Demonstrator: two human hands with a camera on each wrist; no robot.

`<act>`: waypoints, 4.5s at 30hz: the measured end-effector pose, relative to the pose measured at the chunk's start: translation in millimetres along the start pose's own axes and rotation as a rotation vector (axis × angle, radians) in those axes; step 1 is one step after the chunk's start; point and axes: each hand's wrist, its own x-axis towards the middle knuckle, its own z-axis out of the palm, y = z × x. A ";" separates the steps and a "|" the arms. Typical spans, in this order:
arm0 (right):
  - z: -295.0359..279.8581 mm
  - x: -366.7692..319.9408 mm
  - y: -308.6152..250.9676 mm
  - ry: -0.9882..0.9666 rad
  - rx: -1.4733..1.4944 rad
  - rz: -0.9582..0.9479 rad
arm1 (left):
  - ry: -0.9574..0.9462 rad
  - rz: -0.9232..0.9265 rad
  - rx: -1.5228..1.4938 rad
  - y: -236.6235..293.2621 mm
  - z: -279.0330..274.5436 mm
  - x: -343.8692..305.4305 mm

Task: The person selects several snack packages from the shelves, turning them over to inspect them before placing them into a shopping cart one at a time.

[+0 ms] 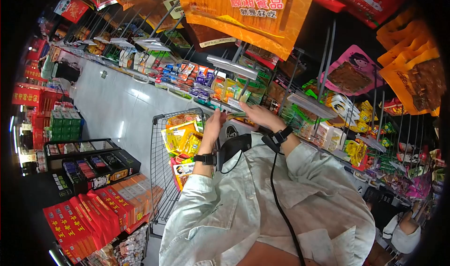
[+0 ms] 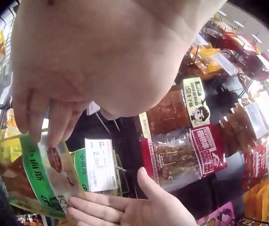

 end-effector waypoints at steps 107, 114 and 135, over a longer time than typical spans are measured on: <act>-94.1 -42.4 -45.9 0.779 0.522 -0.434 | -0.170 0.895 0.198 200.4 58.8 86.0; -68.3 -79.2 -50.4 0.596 0.560 -0.510 | -0.316 0.740 -0.054 181.9 44.0 13.8; -48.6 -188.7 -0.8 0.134 0.683 -0.595 | 0.058 0.561 -0.386 84.2 91.1 -208.6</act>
